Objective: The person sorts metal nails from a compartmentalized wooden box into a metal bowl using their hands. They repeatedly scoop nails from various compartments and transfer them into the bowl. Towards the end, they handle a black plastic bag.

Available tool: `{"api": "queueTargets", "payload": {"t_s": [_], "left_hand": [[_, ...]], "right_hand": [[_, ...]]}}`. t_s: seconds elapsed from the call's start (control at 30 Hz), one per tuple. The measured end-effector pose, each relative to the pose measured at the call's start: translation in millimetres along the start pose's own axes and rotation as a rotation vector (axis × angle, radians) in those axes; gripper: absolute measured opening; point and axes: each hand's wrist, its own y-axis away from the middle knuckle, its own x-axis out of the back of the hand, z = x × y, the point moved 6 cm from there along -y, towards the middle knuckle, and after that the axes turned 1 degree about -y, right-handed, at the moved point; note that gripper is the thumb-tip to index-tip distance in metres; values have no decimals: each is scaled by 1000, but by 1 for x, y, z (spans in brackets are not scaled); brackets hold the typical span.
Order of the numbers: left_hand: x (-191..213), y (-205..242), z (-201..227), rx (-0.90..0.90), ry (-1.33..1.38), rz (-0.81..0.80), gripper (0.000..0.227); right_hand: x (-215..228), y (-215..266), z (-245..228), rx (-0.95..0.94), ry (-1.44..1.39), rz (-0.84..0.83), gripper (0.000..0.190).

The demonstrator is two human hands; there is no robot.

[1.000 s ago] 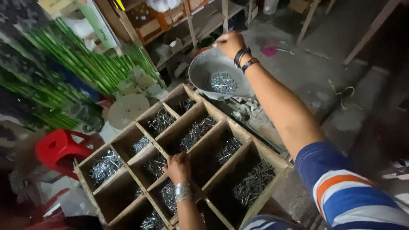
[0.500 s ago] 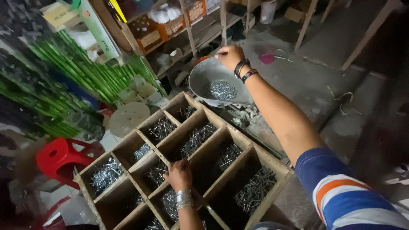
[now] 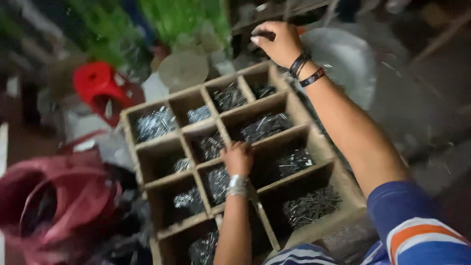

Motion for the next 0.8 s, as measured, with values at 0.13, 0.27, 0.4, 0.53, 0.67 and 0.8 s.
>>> {"api": "queueTargets", "payload": {"t_s": [0.13, 0.27, 0.4, 0.53, 0.67, 0.8], "left_hand": [[3, -4, 0, 48, 89, -90, 13], [2, -7, -1, 30, 64, -88, 14], [-2, 0, -7, 87, 37, -46, 14], [-10, 1, -8, 57, 22, -34, 13], [-26, 3, -10, 46, 97, 6, 11], [-19, 3, -8, 30, 107, 9, 13]], "right_hand": [[-123, -1, -43, -31, -119, -305, 15], [-247, 24, -76, -87, -63, -775, 25], [-371, 59, -46, -53, -20, -840, 24], [-450, 89, -1, -49, 127, -1012, 39], [-461, 102, 6, -43, 223, -1216, 65], [-469, 110, 11, 35, 290, -1306, 56]]}}
